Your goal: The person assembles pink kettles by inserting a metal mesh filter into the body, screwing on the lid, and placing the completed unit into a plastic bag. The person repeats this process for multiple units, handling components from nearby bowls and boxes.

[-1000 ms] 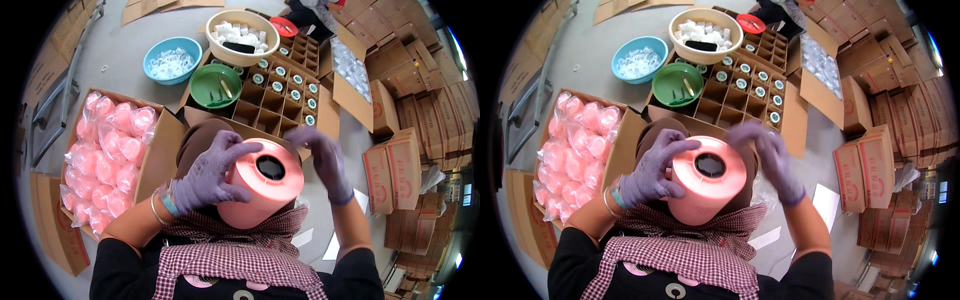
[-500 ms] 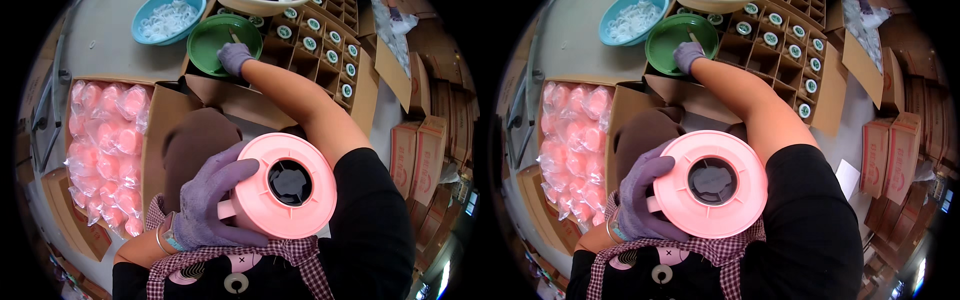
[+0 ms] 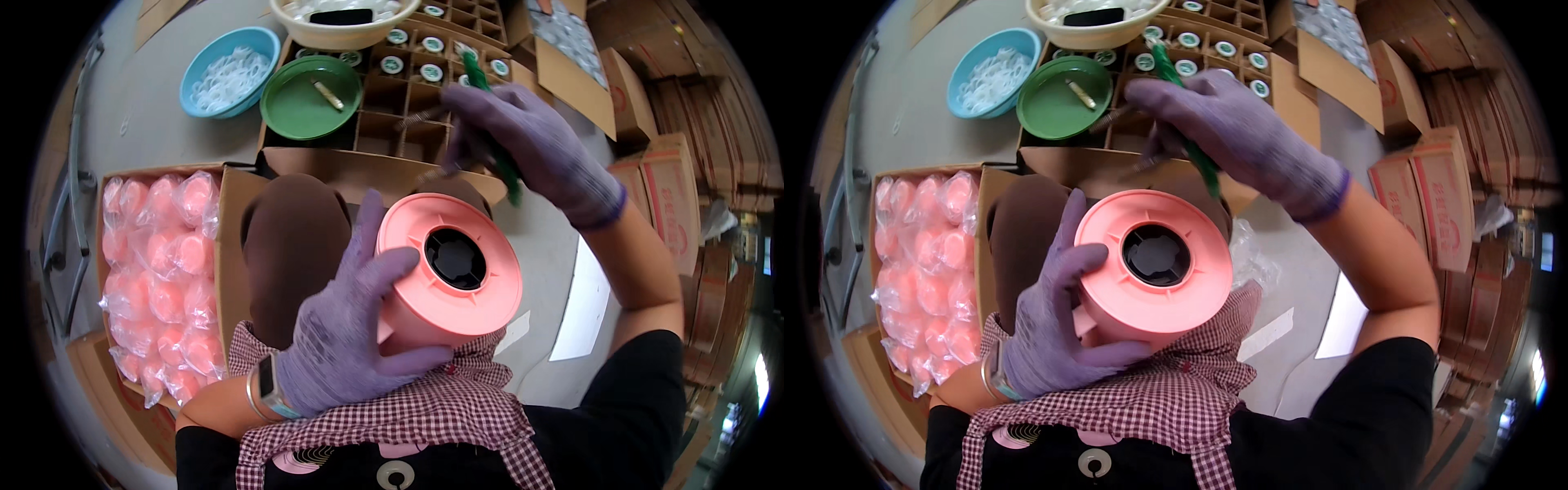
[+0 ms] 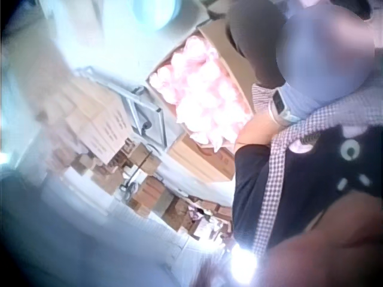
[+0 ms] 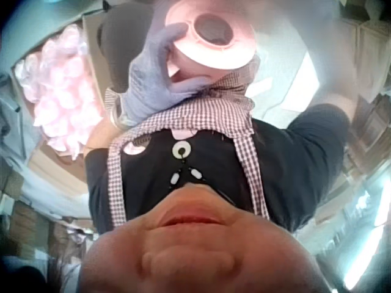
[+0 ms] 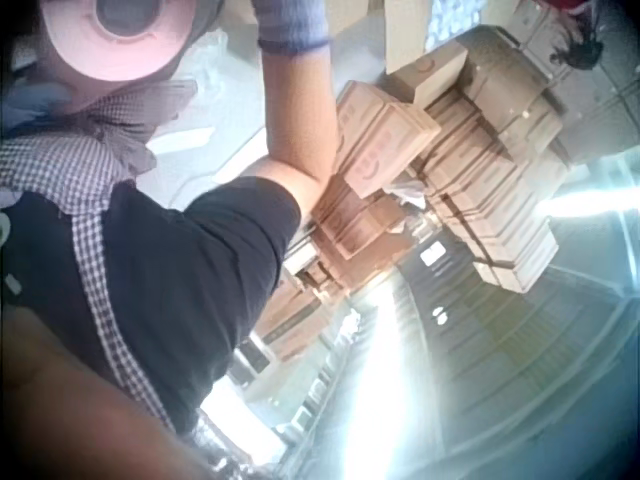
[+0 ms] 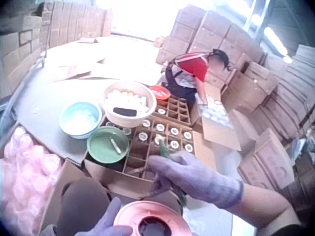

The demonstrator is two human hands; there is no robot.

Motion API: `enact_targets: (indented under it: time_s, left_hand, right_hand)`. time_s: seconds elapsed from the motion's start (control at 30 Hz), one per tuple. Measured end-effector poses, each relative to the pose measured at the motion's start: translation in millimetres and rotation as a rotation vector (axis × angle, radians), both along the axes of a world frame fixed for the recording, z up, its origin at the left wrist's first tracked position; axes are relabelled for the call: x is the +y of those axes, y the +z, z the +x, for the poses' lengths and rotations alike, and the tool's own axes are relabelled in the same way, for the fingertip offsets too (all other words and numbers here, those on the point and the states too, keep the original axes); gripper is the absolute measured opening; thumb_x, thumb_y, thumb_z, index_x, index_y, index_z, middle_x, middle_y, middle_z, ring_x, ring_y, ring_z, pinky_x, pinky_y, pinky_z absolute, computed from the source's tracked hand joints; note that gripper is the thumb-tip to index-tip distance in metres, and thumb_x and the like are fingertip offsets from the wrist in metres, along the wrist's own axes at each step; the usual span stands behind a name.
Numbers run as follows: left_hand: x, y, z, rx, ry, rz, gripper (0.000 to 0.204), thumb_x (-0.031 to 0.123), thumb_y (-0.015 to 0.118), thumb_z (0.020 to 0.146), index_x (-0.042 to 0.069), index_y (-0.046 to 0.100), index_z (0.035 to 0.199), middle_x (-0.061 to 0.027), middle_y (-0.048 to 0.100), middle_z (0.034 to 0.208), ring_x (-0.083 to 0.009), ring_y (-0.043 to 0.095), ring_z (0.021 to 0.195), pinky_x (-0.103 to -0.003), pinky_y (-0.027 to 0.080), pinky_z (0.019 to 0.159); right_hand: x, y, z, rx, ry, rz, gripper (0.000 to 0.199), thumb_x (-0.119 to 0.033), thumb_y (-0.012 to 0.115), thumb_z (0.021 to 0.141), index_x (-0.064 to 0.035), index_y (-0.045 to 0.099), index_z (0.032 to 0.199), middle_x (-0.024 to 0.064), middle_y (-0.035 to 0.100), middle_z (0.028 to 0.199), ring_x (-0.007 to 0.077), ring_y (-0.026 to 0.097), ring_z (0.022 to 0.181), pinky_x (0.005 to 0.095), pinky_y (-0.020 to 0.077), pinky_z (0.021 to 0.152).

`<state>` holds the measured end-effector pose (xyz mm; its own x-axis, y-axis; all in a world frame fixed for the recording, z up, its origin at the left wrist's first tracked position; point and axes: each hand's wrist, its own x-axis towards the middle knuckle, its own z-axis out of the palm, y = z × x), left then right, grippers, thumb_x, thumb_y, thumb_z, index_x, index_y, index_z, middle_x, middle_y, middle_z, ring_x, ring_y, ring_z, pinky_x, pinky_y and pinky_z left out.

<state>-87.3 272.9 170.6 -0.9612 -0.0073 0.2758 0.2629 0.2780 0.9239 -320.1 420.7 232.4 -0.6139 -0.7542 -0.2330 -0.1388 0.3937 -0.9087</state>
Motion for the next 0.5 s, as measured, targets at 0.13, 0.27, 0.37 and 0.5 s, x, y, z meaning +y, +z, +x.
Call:
enact_targets:
  time_s: [0.13, 0.27, 0.37, 0.5]
  left_hand:
    - [33.4, 19.7, 17.5, 0.024, 0.068, -0.182, 0.096, 0.028, 0.098, 0.064, 0.009, 0.042, 0.140, -0.0392, 0.031, 0.155, -0.0537, 0.046, 0.138, -0.050, 0.049, 0.109]
    - [60.8, 27.4, 24.2, 0.105, 0.043, -0.289, 0.098, 0.033, 0.098, 0.063, 0.012, 0.042, 0.141, -0.0387, 0.031, 0.155, -0.0535, 0.055, 0.130, -0.050, 0.057, 0.098]
    - [74.1, 27.6, 34.2, 0.120, 0.021, -0.381, 0.100, 0.034, 0.098, 0.062, 0.014, 0.041, 0.142, -0.0379, 0.033, 0.155, -0.0540, 0.056, 0.127, -0.050, 0.060, 0.094]
    - [78.4, 25.2, 40.8, 0.154, 0.016, -0.367, 0.098, 0.033, 0.098, 0.060, 0.015, 0.044, 0.140, -0.0377, 0.034, 0.155, -0.0538, 0.056, 0.128, -0.050, 0.059, 0.095]
  right_hand:
    - [57.9, 51.5, 65.9, -0.250, -0.207, 0.195, 0.053, -0.046, 0.059, 0.099, -0.0076, 0.054, 0.063, 0.0148, 0.069, 0.068, 0.0120, 0.056, 0.046, 0.0236, 0.0451, 0.045]
    - [97.4, 53.3, 98.5, -0.291, -0.326, 0.350, 0.049, -0.043, 0.060, 0.099, -0.0040, 0.059, 0.069, 0.0130, 0.070, 0.070, 0.0122, 0.057, 0.047, 0.0246, 0.0468, 0.046]
    - [112.9, 50.9, 106.4, -0.266, -0.273, 0.468, 0.049, -0.044, 0.059, 0.100, -0.0002, 0.064, 0.078, 0.0122, 0.070, 0.070, 0.0129, 0.059, 0.048, 0.0260, 0.0485, 0.046]
    - [107.3, 66.2, 115.6, -0.178, -0.111, 0.630, 0.045, -0.042, 0.059, 0.100, 0.0019, 0.069, 0.100, 0.0109, 0.071, 0.072, 0.0148, 0.063, 0.051, 0.0298, 0.0515, 0.048]
